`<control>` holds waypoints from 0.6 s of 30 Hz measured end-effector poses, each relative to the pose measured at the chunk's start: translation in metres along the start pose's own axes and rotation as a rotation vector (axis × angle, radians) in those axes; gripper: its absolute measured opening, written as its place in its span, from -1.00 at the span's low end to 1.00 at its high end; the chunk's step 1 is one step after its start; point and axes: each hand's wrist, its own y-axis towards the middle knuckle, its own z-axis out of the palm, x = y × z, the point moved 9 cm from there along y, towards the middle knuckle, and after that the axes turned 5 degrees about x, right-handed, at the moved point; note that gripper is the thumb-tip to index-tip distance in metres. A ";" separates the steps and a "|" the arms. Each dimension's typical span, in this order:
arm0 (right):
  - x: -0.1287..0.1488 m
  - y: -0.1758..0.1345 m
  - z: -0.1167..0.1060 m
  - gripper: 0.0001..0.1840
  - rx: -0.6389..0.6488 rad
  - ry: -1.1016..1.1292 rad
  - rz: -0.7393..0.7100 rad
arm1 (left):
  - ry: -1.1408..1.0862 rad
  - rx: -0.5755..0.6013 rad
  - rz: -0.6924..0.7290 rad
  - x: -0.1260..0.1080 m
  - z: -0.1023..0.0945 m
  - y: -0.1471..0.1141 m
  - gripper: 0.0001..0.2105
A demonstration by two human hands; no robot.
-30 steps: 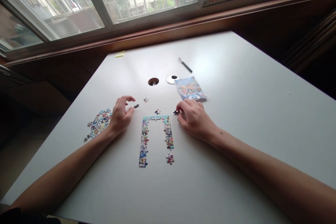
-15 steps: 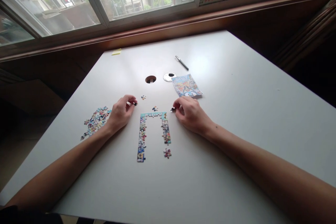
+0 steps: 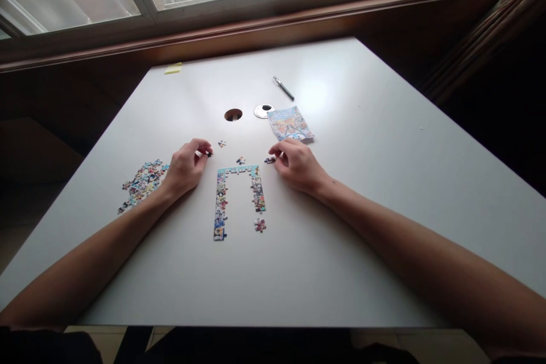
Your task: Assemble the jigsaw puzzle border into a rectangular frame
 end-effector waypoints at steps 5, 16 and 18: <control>0.006 -0.001 0.004 -0.85 0.027 -0.024 -0.048 | -0.004 -0.006 -0.008 0.000 -0.001 0.001 -0.74; -0.003 0.000 0.007 -0.94 0.070 -0.009 0.004 | 0.061 -0.054 0.080 -0.013 -0.007 -0.001 -0.78; -0.004 -0.001 0.007 -0.94 0.085 0.044 0.028 | 0.041 -0.075 0.158 -0.029 -0.010 -0.004 -0.81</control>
